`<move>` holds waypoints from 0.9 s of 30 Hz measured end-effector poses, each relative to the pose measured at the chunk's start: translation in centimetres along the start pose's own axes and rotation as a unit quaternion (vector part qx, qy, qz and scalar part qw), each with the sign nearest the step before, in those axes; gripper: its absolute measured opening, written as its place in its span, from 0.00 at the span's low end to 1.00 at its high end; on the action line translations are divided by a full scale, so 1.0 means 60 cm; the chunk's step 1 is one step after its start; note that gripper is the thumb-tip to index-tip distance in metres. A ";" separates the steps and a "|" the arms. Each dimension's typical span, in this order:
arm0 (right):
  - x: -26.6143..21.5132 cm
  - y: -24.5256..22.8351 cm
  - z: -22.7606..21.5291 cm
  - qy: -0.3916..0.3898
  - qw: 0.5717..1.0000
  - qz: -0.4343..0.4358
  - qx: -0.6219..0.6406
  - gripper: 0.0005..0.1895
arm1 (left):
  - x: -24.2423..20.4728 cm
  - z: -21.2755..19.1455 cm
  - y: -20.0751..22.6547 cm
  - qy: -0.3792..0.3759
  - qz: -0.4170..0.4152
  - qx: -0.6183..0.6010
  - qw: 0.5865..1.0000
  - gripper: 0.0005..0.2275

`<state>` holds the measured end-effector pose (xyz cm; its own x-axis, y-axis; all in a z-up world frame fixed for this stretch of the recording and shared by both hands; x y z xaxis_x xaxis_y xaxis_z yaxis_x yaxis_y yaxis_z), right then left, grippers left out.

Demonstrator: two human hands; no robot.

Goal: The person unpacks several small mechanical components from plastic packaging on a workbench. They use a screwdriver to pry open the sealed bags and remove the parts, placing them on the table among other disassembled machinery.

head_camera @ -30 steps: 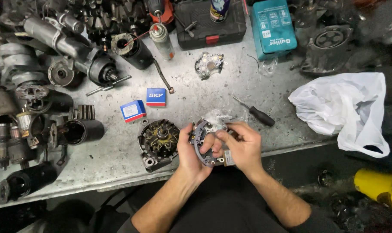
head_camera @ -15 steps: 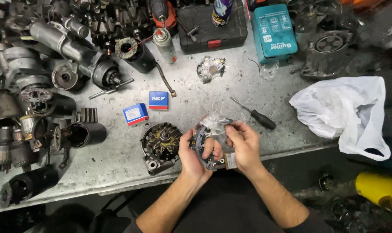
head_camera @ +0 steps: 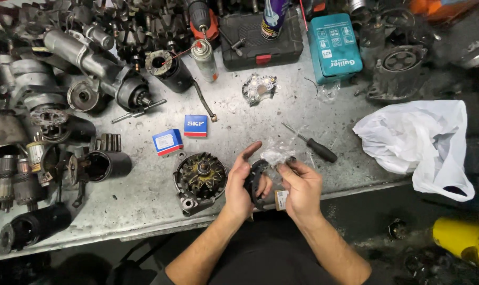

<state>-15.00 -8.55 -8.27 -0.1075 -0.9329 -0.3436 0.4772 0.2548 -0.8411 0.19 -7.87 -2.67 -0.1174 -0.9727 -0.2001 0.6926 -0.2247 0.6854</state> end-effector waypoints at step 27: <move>-0.029 -0.188 0.186 -0.639 0.658 -0.148 -0.371 0.12 | -0.029 0.023 0.070 -0.262 -0.204 0.349 0.876 0.38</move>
<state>-10.46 -12.64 6.49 0.9468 -0.3008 0.1146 -0.0066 -0.3741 -0.9274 2.32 -7.19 1.56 -0.6918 -0.6546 -0.3050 -0.0663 -0.3630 0.9294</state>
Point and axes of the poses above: each hand's wrist, its own x-axis towards the middle knuckle, its own z-axis out of the palm, y = z × x, the point moved 8 cm from there along x, towards the middle knuckle, and after that the axes turned 4 degrees about -z, right-handed, at the moved point
